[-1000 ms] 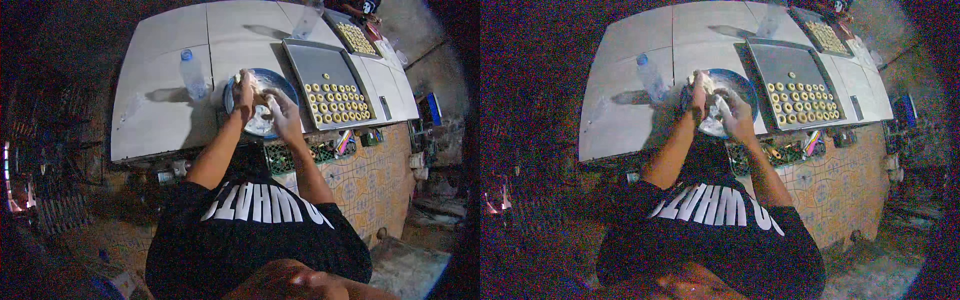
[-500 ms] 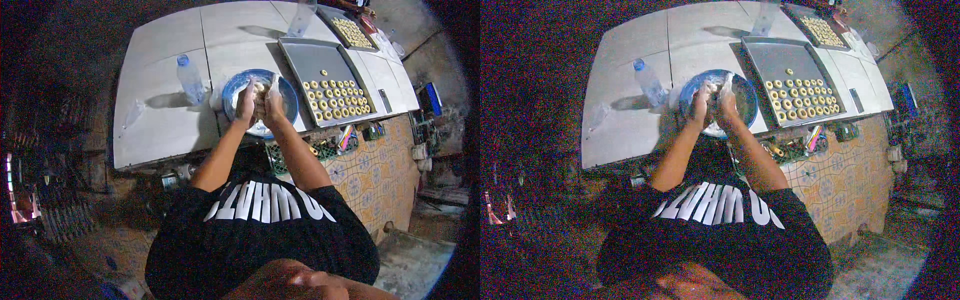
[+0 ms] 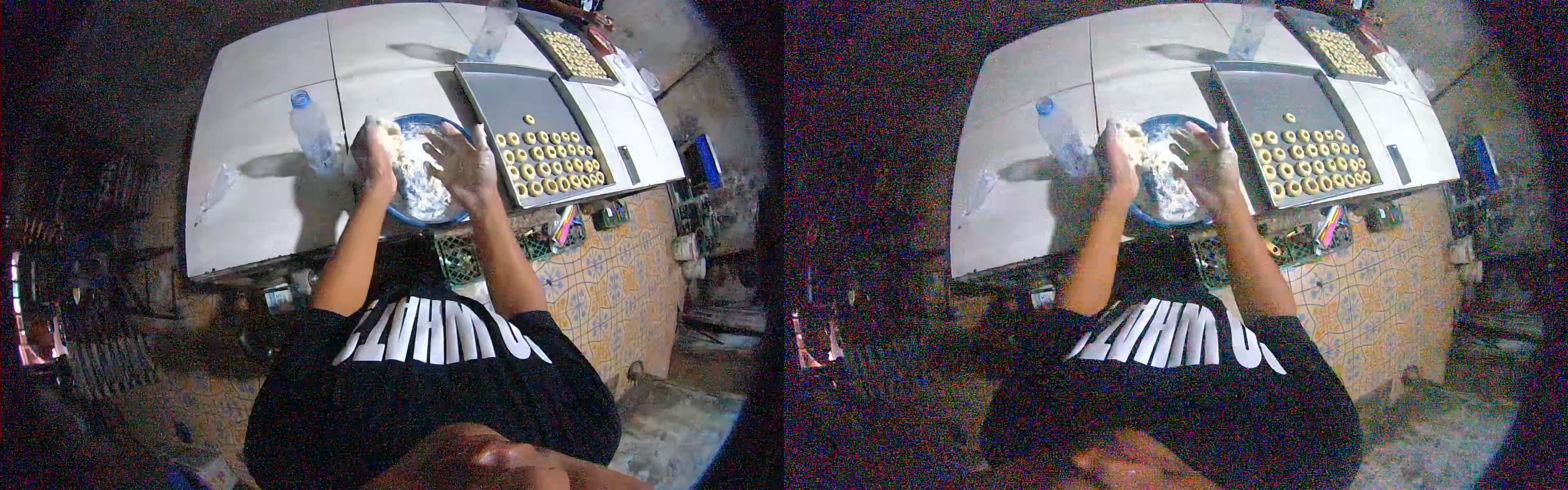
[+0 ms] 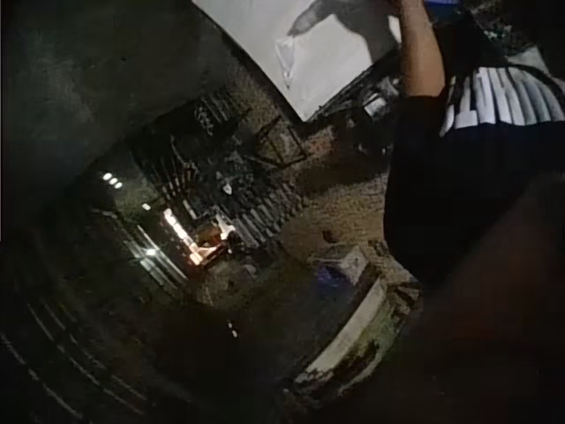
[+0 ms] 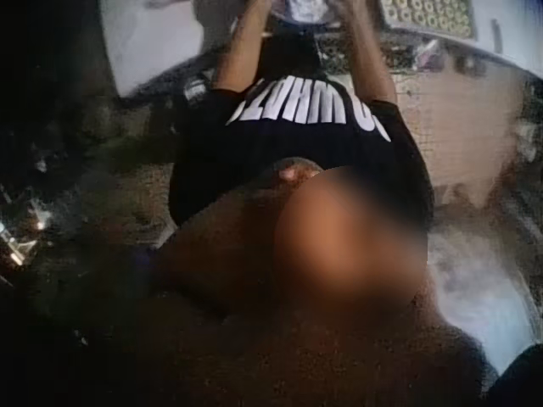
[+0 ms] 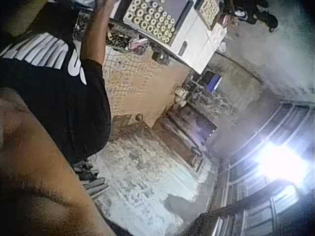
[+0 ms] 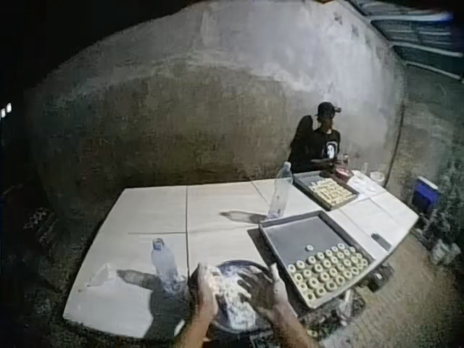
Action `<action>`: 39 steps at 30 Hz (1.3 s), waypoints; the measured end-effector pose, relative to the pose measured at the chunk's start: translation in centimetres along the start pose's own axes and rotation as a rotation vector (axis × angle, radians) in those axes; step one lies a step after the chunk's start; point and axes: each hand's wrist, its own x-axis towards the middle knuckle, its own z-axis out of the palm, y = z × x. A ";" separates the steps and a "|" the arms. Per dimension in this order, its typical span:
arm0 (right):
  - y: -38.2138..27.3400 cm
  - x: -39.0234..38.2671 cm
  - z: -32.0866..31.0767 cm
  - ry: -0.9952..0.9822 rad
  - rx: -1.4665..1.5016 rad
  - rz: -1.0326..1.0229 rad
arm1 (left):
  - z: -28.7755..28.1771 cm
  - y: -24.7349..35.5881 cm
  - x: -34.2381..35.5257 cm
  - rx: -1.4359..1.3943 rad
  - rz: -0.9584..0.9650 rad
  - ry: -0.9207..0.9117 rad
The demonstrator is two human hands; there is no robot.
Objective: The person empties flour from a plastic bag into a bowl and kneads the dough by hand.
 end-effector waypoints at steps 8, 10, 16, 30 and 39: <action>2.4 3.2 -0.9 -0.147 -0.075 0.002 | 4.1 -2.9 -5.1 0.656 0.570 -0.053; 3.2 2.6 -1.0 -0.002 -0.187 -0.048 | 4.1 -3.0 -5.0 0.746 0.736 0.016; 4.1 1.8 -1.6 -0.181 -0.234 -0.169 | 4.6 -0.2 -4.7 0.839 0.583 -0.270; 2.3 3.2 -5.3 -0.013 -0.222 -0.100 | 3.2 0.0 -4.0 1.267 0.872 -0.540; 3.8 1.2 -1.1 0.164 -0.132 -0.184 | 1.2 -1.7 -3.5 0.596 0.678 -0.600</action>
